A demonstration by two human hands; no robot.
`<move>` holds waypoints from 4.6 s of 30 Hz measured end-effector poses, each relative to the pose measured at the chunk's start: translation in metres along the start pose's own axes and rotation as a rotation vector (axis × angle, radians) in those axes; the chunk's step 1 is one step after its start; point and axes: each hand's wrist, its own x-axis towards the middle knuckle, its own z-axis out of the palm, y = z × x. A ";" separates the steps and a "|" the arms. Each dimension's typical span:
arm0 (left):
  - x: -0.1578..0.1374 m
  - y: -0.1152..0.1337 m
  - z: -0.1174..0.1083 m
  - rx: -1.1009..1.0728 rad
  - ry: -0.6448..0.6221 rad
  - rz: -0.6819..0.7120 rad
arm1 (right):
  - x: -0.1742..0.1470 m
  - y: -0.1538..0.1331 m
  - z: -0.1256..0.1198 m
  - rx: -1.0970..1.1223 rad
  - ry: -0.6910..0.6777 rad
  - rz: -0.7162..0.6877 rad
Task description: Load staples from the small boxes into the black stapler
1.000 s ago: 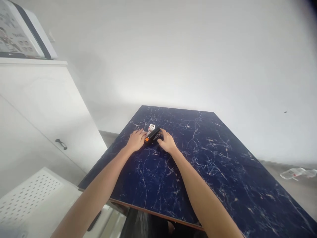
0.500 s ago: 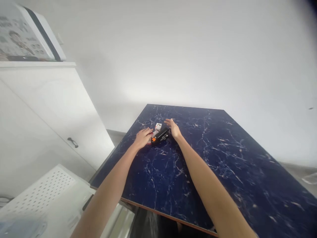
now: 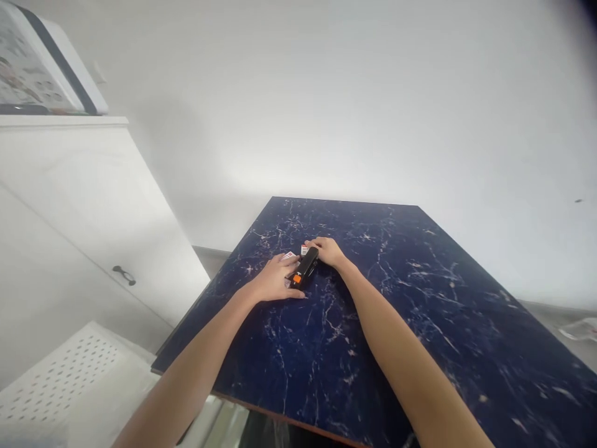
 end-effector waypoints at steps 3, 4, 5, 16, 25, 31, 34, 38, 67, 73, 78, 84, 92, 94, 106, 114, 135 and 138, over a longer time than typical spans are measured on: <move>0.002 0.017 0.011 0.038 -0.047 0.071 | -0.040 0.008 -0.021 -0.151 0.105 -0.039; 0.002 0.024 0.014 0.045 -0.053 0.076 | -0.055 0.012 -0.030 -0.180 0.144 -0.027; 0.002 0.030 0.017 0.048 -0.059 0.078 | -0.071 0.015 -0.039 -0.203 0.178 -0.008; -0.012 0.093 0.028 0.053 -0.172 0.296 | -0.197 0.022 -0.105 -0.260 0.083 -0.014; -0.003 0.123 0.060 0.253 0.055 0.004 | -0.166 0.036 -0.106 -0.098 0.416 0.334; 0.028 0.129 0.080 0.235 0.011 0.036 | -0.161 0.047 -0.111 0.040 0.437 0.404; 0.034 0.112 0.063 0.222 0.055 -0.006 | -0.162 0.048 -0.110 0.065 0.383 0.374; 0.027 0.098 0.046 0.210 -0.013 0.013 | -0.159 0.040 -0.101 0.076 0.252 0.167; 0.018 0.072 -0.035 0.037 -0.293 -0.365 | -0.159 -0.030 -0.079 0.295 0.298 0.485; 0.017 0.083 -0.015 0.088 -0.390 -0.457 | -0.162 -0.031 -0.091 0.316 0.147 0.383; 0.019 0.086 -0.004 0.112 -0.367 -0.439 | -0.163 -0.027 -0.093 0.130 0.203 0.360; 0.020 0.087 -0.001 0.158 -0.321 -0.397 | -0.159 -0.019 -0.083 0.012 0.315 0.299; 0.024 0.071 -0.011 -0.006 -0.371 -0.479 | -0.163 -0.025 -0.088 0.020 0.271 0.279; 0.024 0.070 -0.016 -0.151 -0.345 -0.456 | -0.165 -0.033 -0.094 -0.025 0.328 0.247; 0.021 0.100 0.005 -0.682 -0.111 -0.140 | -0.167 -0.070 -0.067 0.741 0.197 0.104; 0.023 0.096 0.021 -1.070 0.028 -0.155 | -0.167 -0.068 -0.079 0.848 0.237 0.203; 0.002 0.099 0.040 -1.335 0.049 -0.329 | -0.205 -0.078 -0.061 0.281 0.353 0.108; 0.005 0.099 0.040 -1.291 0.092 -0.332 | -0.203 -0.078 -0.064 0.245 0.351 0.086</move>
